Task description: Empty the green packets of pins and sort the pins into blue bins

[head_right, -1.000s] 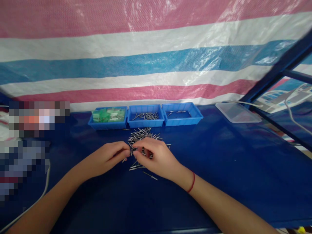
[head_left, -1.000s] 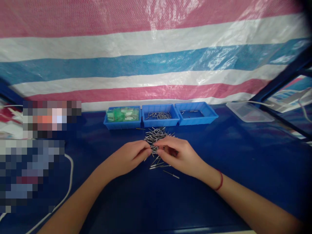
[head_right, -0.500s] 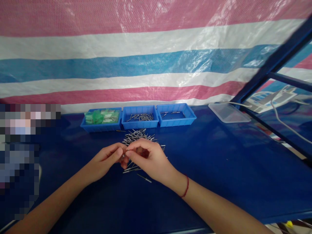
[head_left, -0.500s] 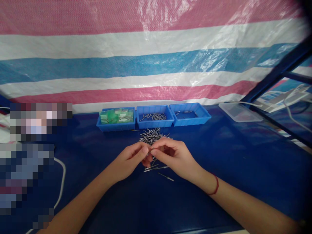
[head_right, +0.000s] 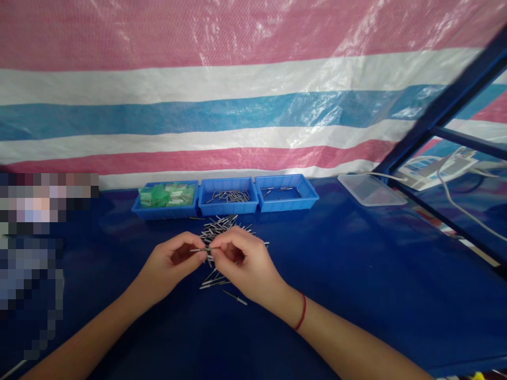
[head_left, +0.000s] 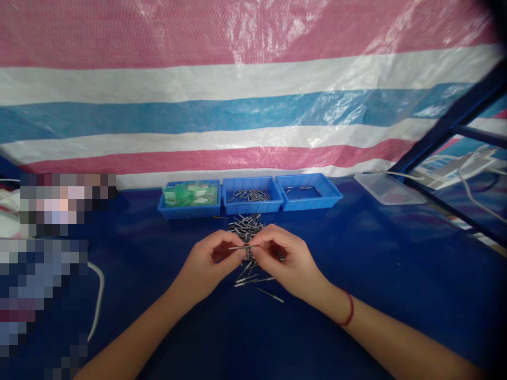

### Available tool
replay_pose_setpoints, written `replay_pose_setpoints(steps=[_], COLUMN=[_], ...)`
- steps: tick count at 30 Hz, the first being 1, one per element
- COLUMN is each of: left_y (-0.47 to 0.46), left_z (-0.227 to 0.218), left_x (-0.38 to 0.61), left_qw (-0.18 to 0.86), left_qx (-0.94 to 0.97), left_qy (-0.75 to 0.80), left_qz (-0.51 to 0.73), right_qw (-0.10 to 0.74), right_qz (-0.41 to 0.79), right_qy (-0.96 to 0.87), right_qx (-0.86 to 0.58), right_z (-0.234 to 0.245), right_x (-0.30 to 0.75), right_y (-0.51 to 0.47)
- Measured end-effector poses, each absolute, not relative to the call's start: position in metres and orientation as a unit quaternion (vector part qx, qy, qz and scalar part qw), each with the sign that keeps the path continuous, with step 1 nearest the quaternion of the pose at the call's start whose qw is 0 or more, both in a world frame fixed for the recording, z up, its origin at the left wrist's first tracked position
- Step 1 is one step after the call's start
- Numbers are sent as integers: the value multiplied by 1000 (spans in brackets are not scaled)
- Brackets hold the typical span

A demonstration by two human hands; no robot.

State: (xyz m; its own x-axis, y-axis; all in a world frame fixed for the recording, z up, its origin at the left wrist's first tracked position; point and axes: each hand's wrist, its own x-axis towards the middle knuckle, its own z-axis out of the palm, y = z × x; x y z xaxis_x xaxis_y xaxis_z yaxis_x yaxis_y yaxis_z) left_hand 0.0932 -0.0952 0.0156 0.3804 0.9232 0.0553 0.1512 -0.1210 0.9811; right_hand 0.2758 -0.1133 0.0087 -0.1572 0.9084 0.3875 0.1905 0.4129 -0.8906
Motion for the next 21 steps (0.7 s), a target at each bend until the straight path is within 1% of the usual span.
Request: replay_pose_setpoints(steps=[4, 7, 10, 12, 15, 18, 21], left_y=[-97, -97, -99, -99, -100, -102, -105], left_z=[14, 14, 17, 19, 20, 18, 14], left_x=[93, 93, 91, 91, 90, 90, 89], left_qw=[488, 499, 483, 437, 345, 269, 204], left_qx=[650, 640, 669, 727, 819, 885, 924], left_qy=[428, 424, 417, 410, 380, 324, 285], left_qz=[394, 402, 381, 336, 257, 197, 155], right_qw=[470, 455, 517, 578, 653, 681, 676], right_qz=[340, 380, 453, 481, 491, 487, 502], right_qy=[-700, -683, -559, -452, -320, -243, -192], right_qx=[-417, -426, -464, -480, -480, -489, -504], right_z=[8, 5, 3, 5, 11, 14, 11], right_x=[277, 277, 280, 287, 306, 327, 340], right_y=[-111, -105, -95, -87, -72, -58, -50])
